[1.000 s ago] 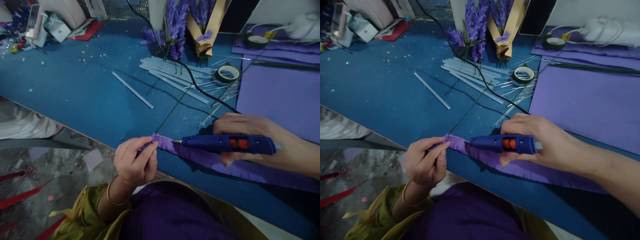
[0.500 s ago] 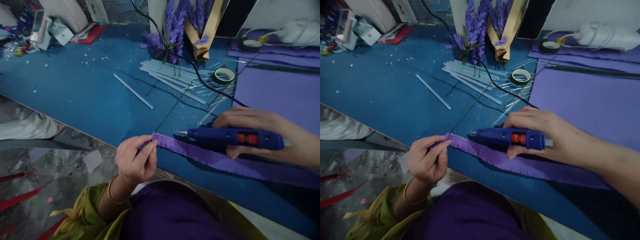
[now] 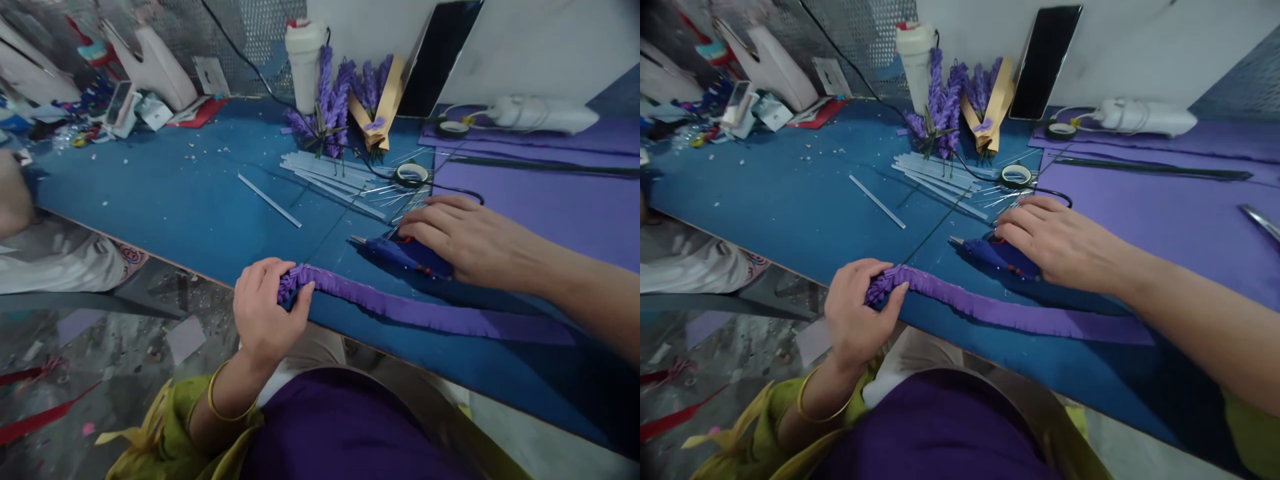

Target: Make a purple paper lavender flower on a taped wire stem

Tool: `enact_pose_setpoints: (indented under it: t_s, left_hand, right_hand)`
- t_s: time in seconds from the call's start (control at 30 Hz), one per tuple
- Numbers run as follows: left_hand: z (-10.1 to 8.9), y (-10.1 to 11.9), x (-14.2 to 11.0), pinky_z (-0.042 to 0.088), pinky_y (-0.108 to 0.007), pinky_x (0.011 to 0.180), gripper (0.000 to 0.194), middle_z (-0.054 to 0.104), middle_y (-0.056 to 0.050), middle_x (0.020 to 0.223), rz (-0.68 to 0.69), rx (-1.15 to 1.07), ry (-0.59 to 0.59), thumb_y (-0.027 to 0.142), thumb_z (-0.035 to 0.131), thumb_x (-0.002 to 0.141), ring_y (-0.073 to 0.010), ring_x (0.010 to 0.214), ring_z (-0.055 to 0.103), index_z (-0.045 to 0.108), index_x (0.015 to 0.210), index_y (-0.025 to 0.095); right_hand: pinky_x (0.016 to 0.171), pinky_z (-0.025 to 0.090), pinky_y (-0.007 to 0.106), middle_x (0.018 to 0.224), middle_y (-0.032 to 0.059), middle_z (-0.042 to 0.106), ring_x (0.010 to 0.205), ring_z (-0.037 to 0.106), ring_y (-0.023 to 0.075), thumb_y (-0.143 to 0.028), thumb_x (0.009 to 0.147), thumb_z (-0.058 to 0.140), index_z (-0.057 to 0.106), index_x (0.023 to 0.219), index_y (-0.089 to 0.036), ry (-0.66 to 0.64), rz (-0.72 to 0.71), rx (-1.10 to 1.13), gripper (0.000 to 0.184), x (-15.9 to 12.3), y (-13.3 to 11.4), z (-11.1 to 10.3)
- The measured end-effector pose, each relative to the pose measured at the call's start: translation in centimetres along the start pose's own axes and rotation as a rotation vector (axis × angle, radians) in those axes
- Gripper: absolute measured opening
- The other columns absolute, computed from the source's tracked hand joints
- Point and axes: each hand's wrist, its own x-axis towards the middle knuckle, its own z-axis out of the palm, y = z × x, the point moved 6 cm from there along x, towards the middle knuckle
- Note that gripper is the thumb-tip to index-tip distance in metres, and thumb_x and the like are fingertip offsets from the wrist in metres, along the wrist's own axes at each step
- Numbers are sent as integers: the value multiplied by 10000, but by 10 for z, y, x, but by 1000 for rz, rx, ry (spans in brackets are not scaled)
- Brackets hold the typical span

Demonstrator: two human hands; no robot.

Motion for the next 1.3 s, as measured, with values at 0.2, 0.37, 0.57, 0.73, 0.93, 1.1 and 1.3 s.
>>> enact_pose_setpoints:
  t_s: [0.2,0.37,0.57,0.73,0.93,1.1,1.3]
  left_hand:
    - [-1,-7,10,464,-404,872,67,687,-64,939,-74,-18,-121,246,643,832,-238,924,616,640,879,199]
    - [-20,-22,12,492,-291,714,91,710,-5,845,-270,-178,-152,260,633,847,-162,749,635,675,911,210]
    - [-81,-27,18,506,-254,728,130,719,-8,878,-249,-309,98,269,716,801,-142,772,647,706,910,200]
    - [-133,0,29,524,-281,731,103,738,2,879,-59,-257,102,262,745,780,-164,789,663,728,880,242]
    - [-163,63,52,504,-288,619,82,742,2,842,219,-266,-101,294,741,777,-173,710,659,731,853,266]
    - [-166,125,75,520,-293,642,98,723,-19,798,460,-368,-306,269,728,735,-183,696,653,734,833,260]
    - [-169,180,91,545,-295,673,164,717,-17,799,646,-405,-452,255,723,689,-197,744,683,711,852,256]
  right_hand:
    - [989,447,450,1341,169,602,1170,587,297,-2,809,433,551,1306,-93,-65,69,-19,519,-5,2,0]
    - [957,484,433,1395,160,576,1176,610,276,0,875,360,476,1406,-90,10,176,-69,551,-17,-2,2]
    - [975,469,407,1407,167,563,1247,569,268,-23,887,394,485,1399,-91,48,234,-79,525,-25,-9,-4]
    - [870,496,403,1050,142,729,939,686,272,-127,909,471,674,1069,-121,254,448,-147,258,-37,-28,-68]
    - [895,483,451,1057,119,729,1005,671,301,-210,908,580,681,1036,-202,860,598,-95,163,-62,-92,-178]
    - [804,516,386,965,34,741,901,692,229,-262,918,597,726,1004,-264,741,426,270,155,-34,-122,-207]
    - [557,521,291,689,-6,672,600,632,150,-352,841,677,737,846,-232,725,556,861,135,-29,-111,-211]
